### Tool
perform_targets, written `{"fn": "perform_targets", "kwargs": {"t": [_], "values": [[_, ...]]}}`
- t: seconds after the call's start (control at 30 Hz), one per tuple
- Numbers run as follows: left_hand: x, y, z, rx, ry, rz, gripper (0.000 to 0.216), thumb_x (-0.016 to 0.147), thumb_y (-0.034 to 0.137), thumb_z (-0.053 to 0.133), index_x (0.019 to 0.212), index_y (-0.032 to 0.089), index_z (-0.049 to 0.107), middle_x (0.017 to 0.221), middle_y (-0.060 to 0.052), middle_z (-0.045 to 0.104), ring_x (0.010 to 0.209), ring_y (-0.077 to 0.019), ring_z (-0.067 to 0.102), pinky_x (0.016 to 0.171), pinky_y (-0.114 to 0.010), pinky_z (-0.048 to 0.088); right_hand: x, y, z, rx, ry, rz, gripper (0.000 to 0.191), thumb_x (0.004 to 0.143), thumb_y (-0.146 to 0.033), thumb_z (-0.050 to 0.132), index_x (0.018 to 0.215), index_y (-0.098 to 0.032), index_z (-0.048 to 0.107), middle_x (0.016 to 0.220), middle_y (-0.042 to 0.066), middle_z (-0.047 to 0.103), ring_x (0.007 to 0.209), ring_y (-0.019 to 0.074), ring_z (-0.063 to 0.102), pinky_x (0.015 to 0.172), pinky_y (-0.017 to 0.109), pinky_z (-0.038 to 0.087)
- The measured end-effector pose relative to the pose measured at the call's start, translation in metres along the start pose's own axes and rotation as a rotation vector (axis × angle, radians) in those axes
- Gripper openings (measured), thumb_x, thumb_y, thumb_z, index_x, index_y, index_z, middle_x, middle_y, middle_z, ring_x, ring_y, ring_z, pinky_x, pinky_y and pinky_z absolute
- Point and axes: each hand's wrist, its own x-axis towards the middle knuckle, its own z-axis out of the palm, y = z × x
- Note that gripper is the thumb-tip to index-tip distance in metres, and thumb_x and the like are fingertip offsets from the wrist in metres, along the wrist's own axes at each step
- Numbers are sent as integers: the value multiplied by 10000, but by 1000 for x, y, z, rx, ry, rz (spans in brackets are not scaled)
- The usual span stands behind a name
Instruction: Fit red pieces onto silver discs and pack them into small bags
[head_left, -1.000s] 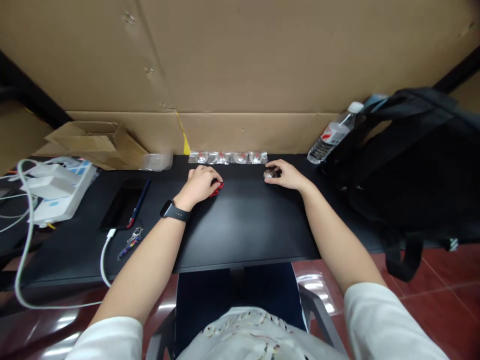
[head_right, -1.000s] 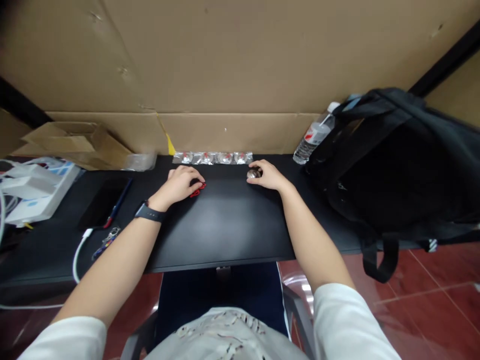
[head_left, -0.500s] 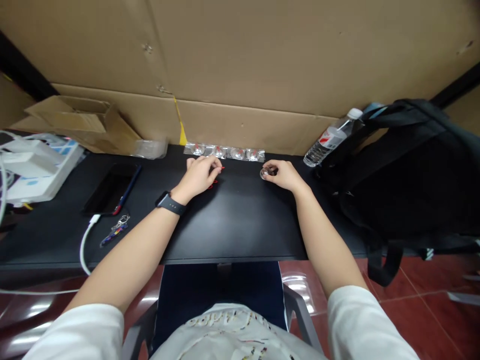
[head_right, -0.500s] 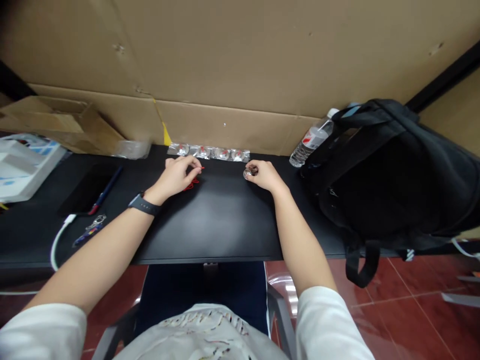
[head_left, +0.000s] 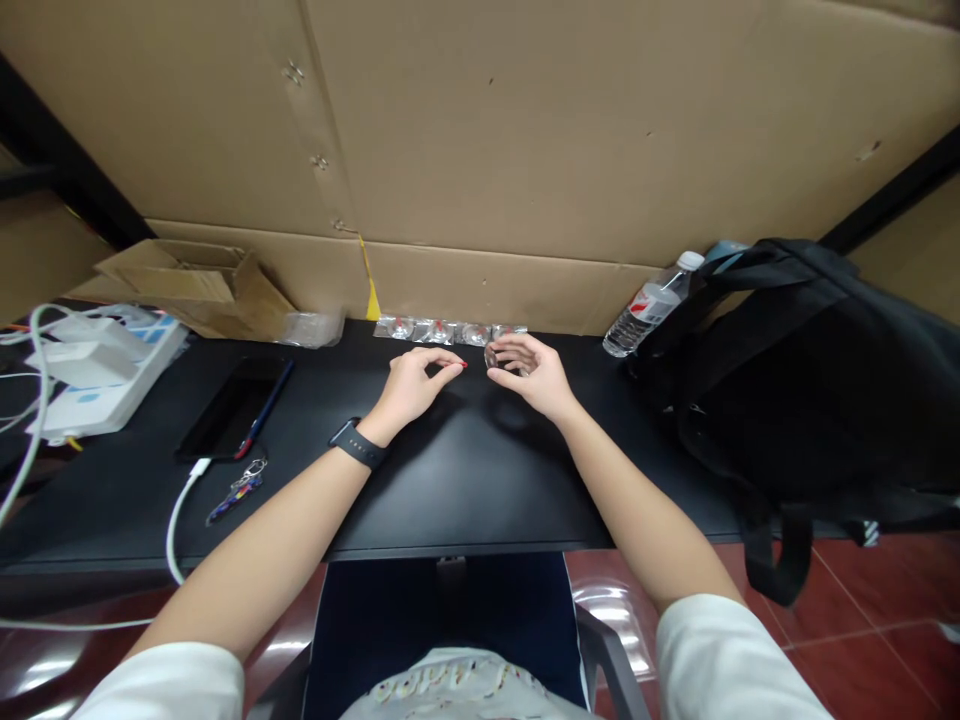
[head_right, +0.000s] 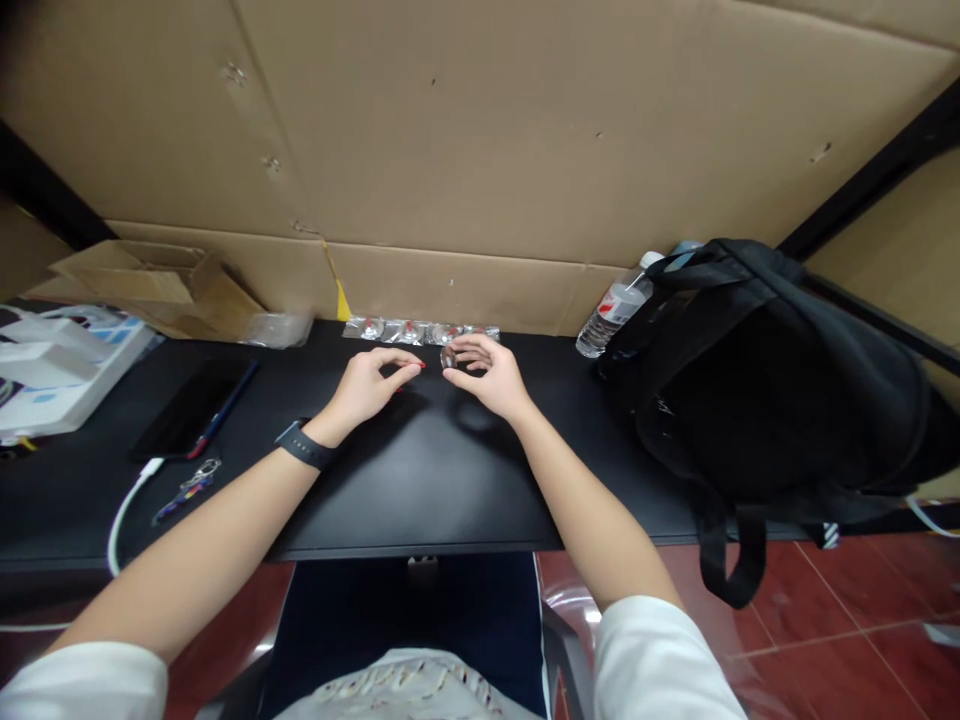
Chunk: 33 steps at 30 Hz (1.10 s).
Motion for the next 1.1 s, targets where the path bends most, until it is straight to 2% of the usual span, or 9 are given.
{"fn": "perform_targets", "kwargs": {"t": [0.13,0.27,0.57,0.73,0.9,1.1], "values": [[-2,4,7,-38,27,79,154,925,357,623,945,245,728,1015,-30,713,997,-208,660,942,-339,481,-5,-5,20,101,4,-11,487,733,-366,838,1161,-267,627,1233,82,700,1029,225,708,827,337,569],[-6,10,11,20,71,127,139,941,326,601,937,242,712,1093,-43,629,1080,-211,606,983,-363,451,-9,-8,28,123,-21,-19,477,729,-379,843,1140,-258,633,1241,86,693,1080,240,699,838,337,571],[-11,16,11,193,104,72,104,921,292,620,940,250,713,1194,-62,590,1171,-263,530,984,-429,402,-13,-13,32,105,-20,-41,467,724,-369,847,1127,-252,643,1250,89,698,1123,252,688,872,357,568],[-12,19,8,243,98,129,104,925,277,612,958,249,707,1213,-67,585,1193,-267,511,956,-424,381,-13,-12,35,124,-1,-16,445,721,-371,846,1094,-246,637,1240,88,706,1123,255,692,871,356,573],[-13,19,8,295,142,184,91,924,277,626,940,240,708,1191,-74,594,1169,-269,515,917,-417,374,-13,-5,36,173,-3,40,318,719,-391,840,912,-211,661,1271,97,691,1075,254,706,876,363,586],[-12,17,6,360,128,256,87,922,273,641,925,254,726,1203,-79,593,1177,-284,503,905,-433,360,-12,0,37,260,-16,137,337,661,-385,875,862,-190,687,1245,89,696,994,238,734,949,399,585]]}}
